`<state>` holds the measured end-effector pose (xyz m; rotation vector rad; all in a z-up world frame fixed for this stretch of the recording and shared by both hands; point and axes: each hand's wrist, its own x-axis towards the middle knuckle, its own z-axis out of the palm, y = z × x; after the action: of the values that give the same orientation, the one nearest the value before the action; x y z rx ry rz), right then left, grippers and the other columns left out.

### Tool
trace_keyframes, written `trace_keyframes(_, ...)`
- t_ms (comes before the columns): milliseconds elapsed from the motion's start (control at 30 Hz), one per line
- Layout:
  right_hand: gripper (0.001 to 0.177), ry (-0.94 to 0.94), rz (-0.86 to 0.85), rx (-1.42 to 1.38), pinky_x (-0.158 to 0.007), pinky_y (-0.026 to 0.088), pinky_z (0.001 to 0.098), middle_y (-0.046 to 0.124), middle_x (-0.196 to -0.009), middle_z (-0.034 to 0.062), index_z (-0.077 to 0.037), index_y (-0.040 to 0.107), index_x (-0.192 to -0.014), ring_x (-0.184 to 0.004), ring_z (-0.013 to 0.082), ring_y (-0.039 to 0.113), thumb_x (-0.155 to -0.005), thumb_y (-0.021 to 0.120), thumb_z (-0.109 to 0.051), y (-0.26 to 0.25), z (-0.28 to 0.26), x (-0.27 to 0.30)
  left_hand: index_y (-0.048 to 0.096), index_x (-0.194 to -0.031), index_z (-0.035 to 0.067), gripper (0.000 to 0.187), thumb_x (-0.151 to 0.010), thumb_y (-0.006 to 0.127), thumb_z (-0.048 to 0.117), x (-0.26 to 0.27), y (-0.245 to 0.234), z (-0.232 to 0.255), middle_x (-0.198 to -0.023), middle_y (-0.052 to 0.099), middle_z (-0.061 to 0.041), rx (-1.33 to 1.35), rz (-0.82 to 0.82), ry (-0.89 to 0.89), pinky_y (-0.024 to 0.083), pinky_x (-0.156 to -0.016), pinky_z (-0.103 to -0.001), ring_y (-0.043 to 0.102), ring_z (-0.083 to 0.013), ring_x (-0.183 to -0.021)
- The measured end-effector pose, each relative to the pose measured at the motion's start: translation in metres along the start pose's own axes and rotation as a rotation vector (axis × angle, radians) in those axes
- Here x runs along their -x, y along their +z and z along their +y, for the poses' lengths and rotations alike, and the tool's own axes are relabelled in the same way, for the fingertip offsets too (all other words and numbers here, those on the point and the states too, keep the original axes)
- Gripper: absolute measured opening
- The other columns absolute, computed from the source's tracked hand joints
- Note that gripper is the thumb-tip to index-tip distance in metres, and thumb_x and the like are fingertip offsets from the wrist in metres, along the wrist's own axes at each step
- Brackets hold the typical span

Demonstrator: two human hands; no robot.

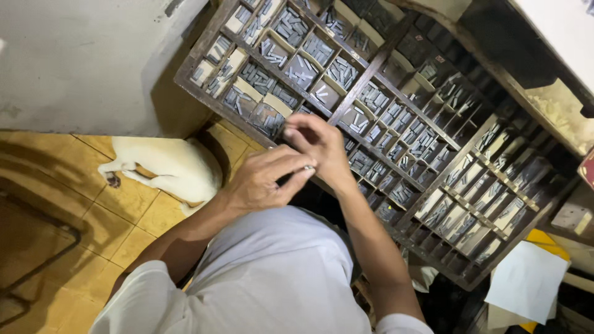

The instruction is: The person arranges metal printing type from a compartmentalized tray onto a flat surface. They pick up individual letters, place them on the surface, and occasionally return them to the tray.

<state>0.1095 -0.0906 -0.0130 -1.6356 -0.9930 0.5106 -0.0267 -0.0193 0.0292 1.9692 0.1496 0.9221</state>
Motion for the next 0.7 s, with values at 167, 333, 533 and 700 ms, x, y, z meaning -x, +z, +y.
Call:
trace_keyframes(167, 0.017, 0.067, 0.05, -0.106, -0.076, 0.059, 0.0337, 0.076, -0.09, 0.0076, -0.009, 0.077, -0.11, -0.08, 0.0126, 0.068, -0.094, 0.074, -0.003, -0.004, -0.003, -0.003, 0.077, -0.108, 0.009, 0.015, -0.096, 0.069, 0.007, -0.005, -0.009, -0.017, -0.089, 0.073, -0.007, -0.056, 0.017, 0.024, 0.059, -0.063, -0.034, 0.074, -0.0264, -0.076)
trace_keyframes(333, 0.013, 0.01, 0.123, 0.023, -0.072, 0.057, 0.0304, 0.074, -0.083, 0.0095, -0.005, 0.077, -0.11, -0.074, 0.0145, 0.069, -0.099, 0.071, -0.004, -0.044, -0.024, 0.02, 0.076, -0.109, 0.009, 0.014, -0.099, 0.067, 0.01, -0.005, -0.005, -0.035, -0.091, 0.072, -0.006, -0.136, -0.014, 0.03, 0.06, -0.065, -0.035, 0.074, -0.026, -0.079)
trace_keyframes(533, 0.018, -0.056, 0.078, 0.023, -0.071, 0.056, 0.0306, 0.074, -0.088, 0.0098, -0.004, 0.077, -0.108, -0.076, 0.0177, 0.068, -0.09, 0.081, -0.005, -0.05, -0.034, 0.032, 0.076, -0.111, 0.011, 0.015, -0.099, 0.067, 0.01, -0.004, 0.008, -0.044, -0.092, 0.072, -0.003, -0.173, -0.071, 0.044, 0.06, -0.069, -0.033, 0.074, -0.023, -0.081)
trace_keyframes(700, 0.01, -0.108, 0.086, -0.001, -0.068, 0.054, 0.0301, 0.072, -0.093, 0.0119, -0.004, 0.077, -0.1, -0.076, 0.0176, 0.065, -0.09, 0.08, -0.002, -0.046, -0.028, 0.031, 0.076, -0.111, 0.013, 0.016, -0.097, 0.067, 0.009, 0.001, 0.01, -0.045, -0.09, 0.072, -0.005, -0.143, -0.12, 0.001, 0.06, -0.069, -0.036, 0.074, -0.0253, -0.081)
